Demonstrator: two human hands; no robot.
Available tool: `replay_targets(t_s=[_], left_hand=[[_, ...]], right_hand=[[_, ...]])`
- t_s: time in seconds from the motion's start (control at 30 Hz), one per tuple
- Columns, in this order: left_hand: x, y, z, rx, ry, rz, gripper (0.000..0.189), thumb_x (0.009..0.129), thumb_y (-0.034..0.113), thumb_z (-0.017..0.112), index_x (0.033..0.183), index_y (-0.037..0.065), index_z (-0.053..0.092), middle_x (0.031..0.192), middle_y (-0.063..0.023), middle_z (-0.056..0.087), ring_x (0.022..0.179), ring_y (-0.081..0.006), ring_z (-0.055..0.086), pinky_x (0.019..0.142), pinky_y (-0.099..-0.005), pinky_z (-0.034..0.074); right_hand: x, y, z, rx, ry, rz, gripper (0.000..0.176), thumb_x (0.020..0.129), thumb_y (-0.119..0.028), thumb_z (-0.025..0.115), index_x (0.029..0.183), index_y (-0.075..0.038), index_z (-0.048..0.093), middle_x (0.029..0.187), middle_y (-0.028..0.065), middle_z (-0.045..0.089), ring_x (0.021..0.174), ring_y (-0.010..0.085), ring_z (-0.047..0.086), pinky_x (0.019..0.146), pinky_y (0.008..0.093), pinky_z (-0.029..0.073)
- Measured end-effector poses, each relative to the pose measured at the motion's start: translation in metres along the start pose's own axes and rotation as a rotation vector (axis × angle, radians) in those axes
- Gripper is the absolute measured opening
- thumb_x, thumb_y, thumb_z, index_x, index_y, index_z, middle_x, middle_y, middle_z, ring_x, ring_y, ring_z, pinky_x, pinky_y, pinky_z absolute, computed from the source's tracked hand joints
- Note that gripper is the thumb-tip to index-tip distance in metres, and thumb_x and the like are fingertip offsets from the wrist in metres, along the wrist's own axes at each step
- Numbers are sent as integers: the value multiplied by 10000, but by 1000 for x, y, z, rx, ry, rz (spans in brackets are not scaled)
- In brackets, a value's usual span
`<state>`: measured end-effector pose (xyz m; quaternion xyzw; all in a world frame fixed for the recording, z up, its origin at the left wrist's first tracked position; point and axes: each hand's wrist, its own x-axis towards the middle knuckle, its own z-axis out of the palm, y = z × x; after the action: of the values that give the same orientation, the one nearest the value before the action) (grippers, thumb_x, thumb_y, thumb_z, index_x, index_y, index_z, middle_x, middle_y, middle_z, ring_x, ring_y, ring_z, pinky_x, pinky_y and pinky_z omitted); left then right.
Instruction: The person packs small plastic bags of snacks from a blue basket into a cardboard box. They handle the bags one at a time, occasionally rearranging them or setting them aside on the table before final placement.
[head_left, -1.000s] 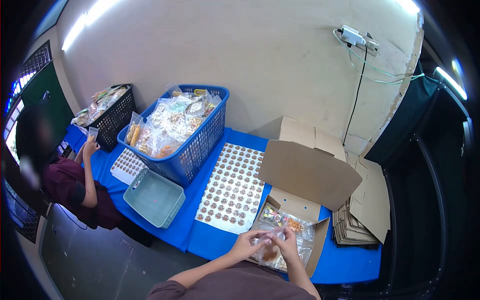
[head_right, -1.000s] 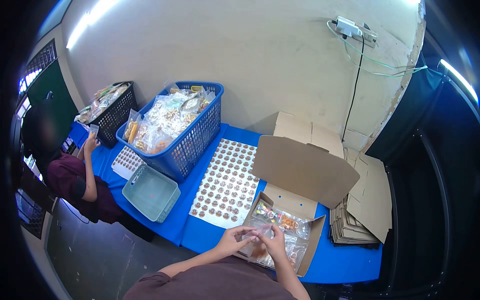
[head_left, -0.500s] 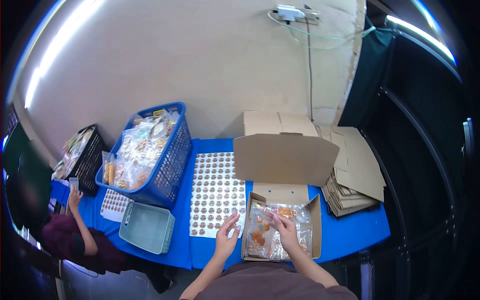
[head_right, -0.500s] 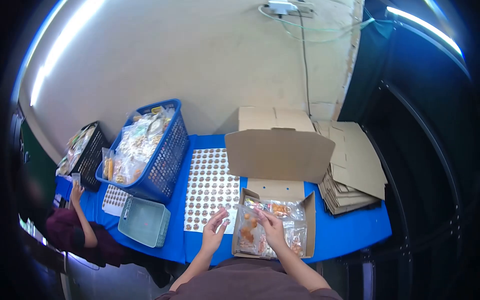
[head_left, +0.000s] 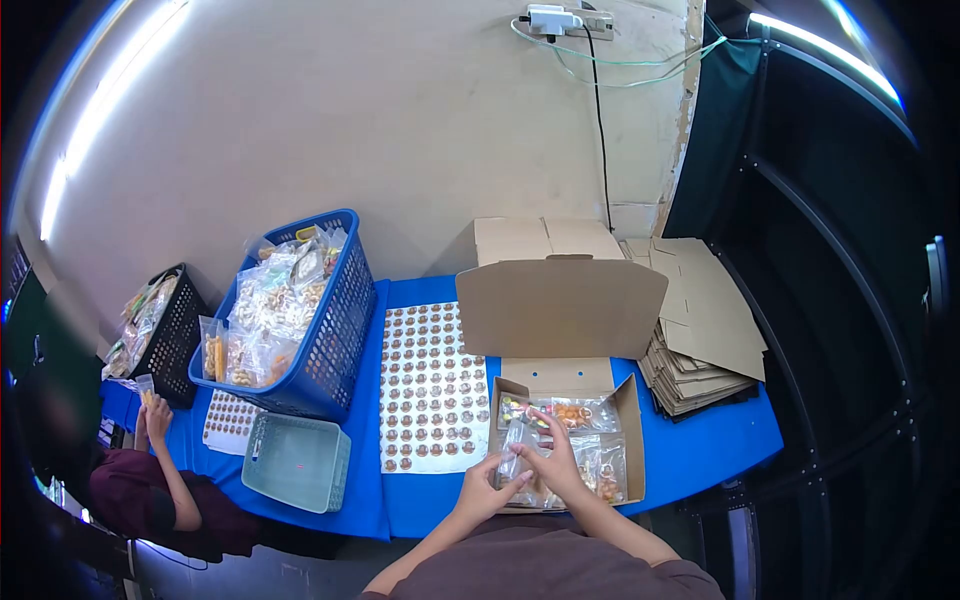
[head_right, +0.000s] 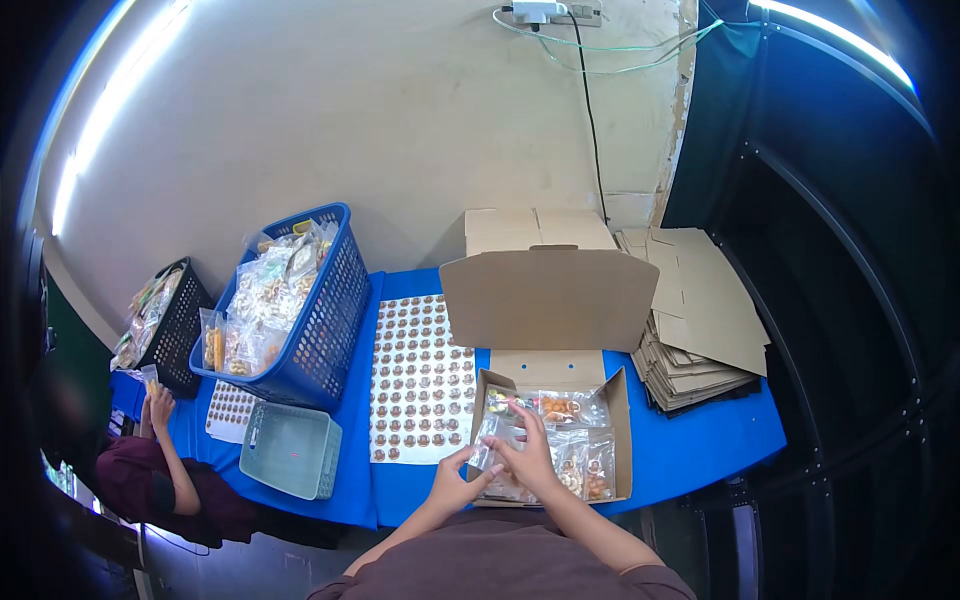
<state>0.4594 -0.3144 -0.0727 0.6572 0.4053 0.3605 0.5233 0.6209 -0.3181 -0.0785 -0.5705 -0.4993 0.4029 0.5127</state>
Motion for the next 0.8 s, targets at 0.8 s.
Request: replay_targets(t_s=[0.8], left_hand=[[4, -23, -21, -386, -162, -115, 387, 911, 107, 602, 1266, 13, 478, 1126, -83, 619, 1028, -140, 590, 856, -262, 485]], right_hand=[[-11, -1, 4, 853, -93, 260, 418, 1010, -319, 365, 1231, 0, 520, 1216, 150, 584, 1152, 206, 541, 995, 367, 406]])
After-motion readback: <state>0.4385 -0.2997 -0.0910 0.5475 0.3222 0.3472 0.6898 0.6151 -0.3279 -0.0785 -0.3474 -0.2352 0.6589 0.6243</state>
